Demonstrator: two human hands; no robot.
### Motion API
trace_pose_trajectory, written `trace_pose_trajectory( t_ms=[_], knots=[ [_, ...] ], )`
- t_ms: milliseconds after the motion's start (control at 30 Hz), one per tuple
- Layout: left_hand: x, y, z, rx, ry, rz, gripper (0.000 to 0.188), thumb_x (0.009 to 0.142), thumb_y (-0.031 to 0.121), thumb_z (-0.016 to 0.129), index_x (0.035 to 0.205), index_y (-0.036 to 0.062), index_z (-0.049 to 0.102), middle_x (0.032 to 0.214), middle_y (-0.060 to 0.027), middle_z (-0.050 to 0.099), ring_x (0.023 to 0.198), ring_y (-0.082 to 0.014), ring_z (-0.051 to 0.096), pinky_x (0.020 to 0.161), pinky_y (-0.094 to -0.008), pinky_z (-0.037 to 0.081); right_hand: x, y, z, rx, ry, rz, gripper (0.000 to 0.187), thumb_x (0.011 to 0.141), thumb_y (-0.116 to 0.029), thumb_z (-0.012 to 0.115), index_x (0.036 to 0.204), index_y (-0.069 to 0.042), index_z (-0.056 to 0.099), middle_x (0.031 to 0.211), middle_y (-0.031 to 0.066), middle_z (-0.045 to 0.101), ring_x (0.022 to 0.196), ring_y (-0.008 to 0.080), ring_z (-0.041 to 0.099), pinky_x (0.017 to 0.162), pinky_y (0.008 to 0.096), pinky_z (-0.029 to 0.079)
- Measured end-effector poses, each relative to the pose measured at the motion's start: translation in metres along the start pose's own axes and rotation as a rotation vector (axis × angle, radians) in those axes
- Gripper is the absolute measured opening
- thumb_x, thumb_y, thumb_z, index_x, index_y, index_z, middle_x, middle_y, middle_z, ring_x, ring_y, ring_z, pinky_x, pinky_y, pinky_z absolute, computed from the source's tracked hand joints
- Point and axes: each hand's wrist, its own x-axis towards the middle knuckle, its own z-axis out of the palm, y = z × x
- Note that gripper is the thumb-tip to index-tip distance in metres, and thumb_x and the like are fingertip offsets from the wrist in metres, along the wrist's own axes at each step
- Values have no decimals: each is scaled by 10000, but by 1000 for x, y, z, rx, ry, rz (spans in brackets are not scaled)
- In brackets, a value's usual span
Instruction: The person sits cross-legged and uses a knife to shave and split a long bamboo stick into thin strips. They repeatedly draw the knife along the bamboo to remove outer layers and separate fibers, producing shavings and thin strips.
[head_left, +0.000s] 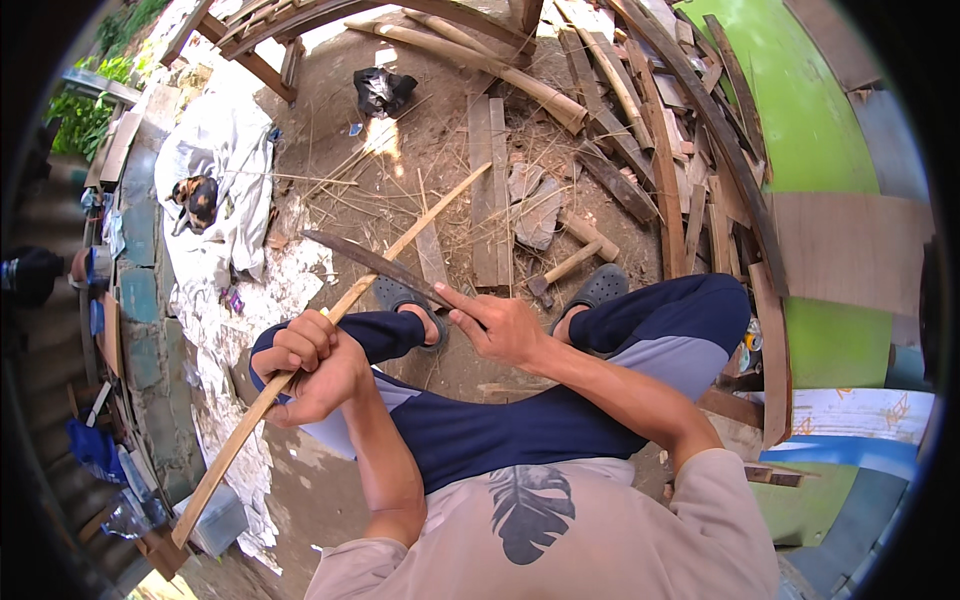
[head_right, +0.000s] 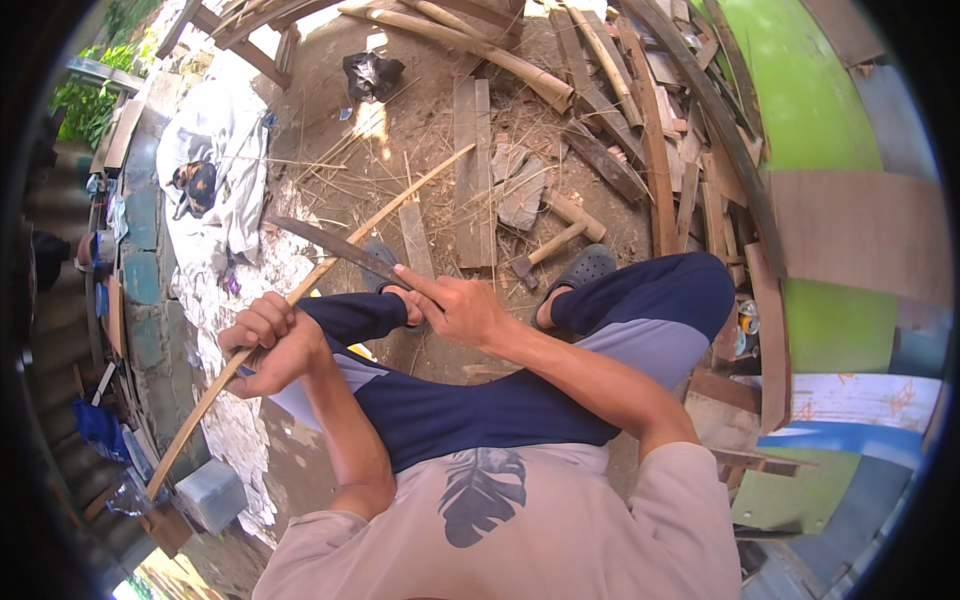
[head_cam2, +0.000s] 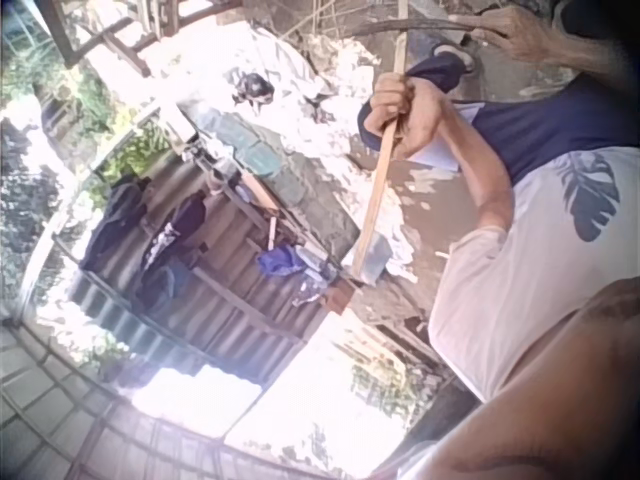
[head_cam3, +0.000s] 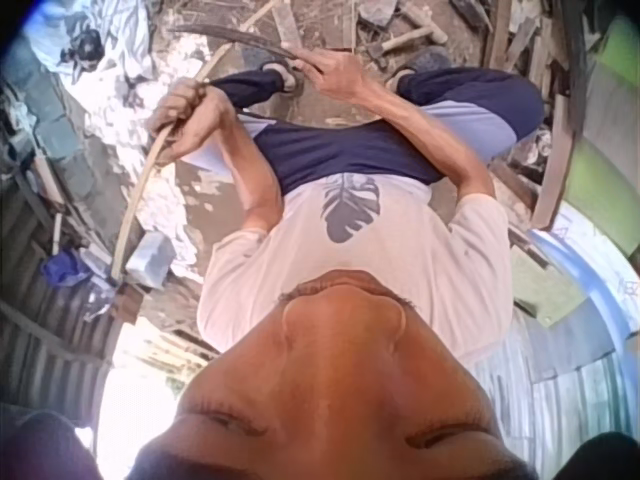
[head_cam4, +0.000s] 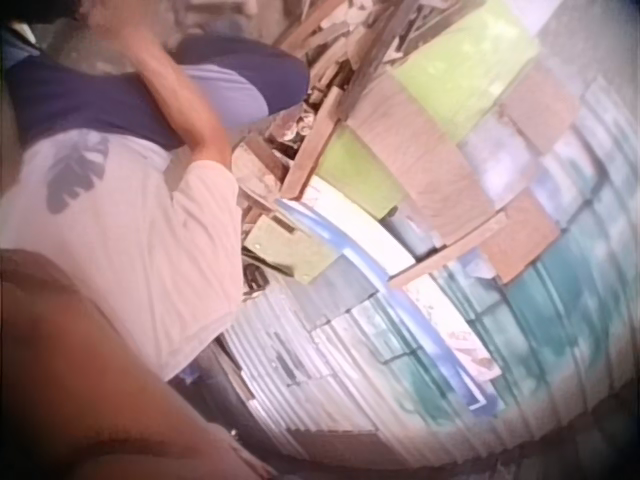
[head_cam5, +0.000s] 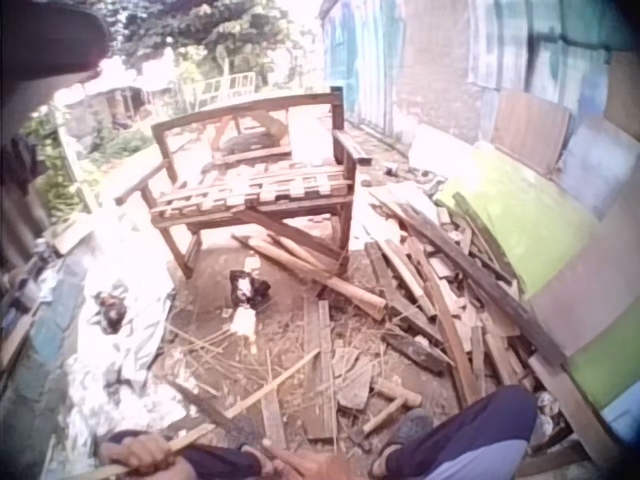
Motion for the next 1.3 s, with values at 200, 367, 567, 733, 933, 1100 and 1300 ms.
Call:
trace_pose_trajectory(
  t_ms=[200, 367, 567, 733, 933, 1100, 1300],
  knots=[
    [1, 1, 0, -15, 37, -20, 618, 944, 655, 300, 742, 84, 426, 502, 11, 250, 427, -105, 204, 420, -276, 214, 14, 39, -1, -38, -34, 312, 420, 996, -315, 543, 1407, -232, 554, 734, 172, 671, 642, 363, 661, 582, 461, 511],
    [3, -2, 0, -18, 41, 0, 619, 943, 656, 299, 752, 84, 439, 506, 9, 247, 433, -110, 209, 425, -279, 218, 9, 36, 10, 44, 44, 135, 398, 1013, -346, 506, 1394, -250, 567, 687, 197, 650, 644, 381, 659, 605, 471, 511],
    [6, -2, -7, -39, 36, -34, 636, 940, 674, 297, 759, 84, 449, 510, 9, 244, 441, -110, 205, 433, -277, 214, 20, 106, 8, -71, -31, 555, 416, 1014, -411, 462, 1381, -252, 579, 662, 231, 637, 649, 423, 649, 658, 491, 519],
    [12, -5, -2, 50, 104, 2, 650, 947, 713, 276, 749, 103, 387, 514, 15, 243, 426, -93, 188, 415, -254, 215, 23, 101, 11, -31, -23, 334, 411, 1010, -395, 485, 1392, -264, 565, 667, 239, 635, 660, 425, 653, 672, 489, 527],
    [37, -12, -7, 88, 134, -49, 647, 942, 705, 288, 739, 103, 408, 508, 20, 230, 425, -95, 179, 410, -259, 195, 43, 151, 8, -113, -56, 504, 407, 1008, -416, 482, 1400, -322, 546, 734, 218, 667, 727, 422, 665, 696, 496, 533],
    [69, -26, -17, 74, 149, -59, 649, 934, 710, 290, 723, 110, 417, 511, 20, 227, 430, -107, 170, 419, -271, 187, 59, 180, 5, -138, -85, 538, 407, 1010, -418, 454, 1390, -313, 557, 803, 262, 675, 788, 444, 669, 759, 507, 536],
    [107, -42, -19, 119, 190, -108, 657, 940, 708, 288, 689, 115, 419, 504, 26, 211, 435, -104, 161, 426, -269, 180, 76, 197, 3, -23, -97, 676, 432, 1000, -371, 439, 1361, -191, 593, 1018, 294, 678, 1010, 453, 643, 929, 494, 494]
  ],
)
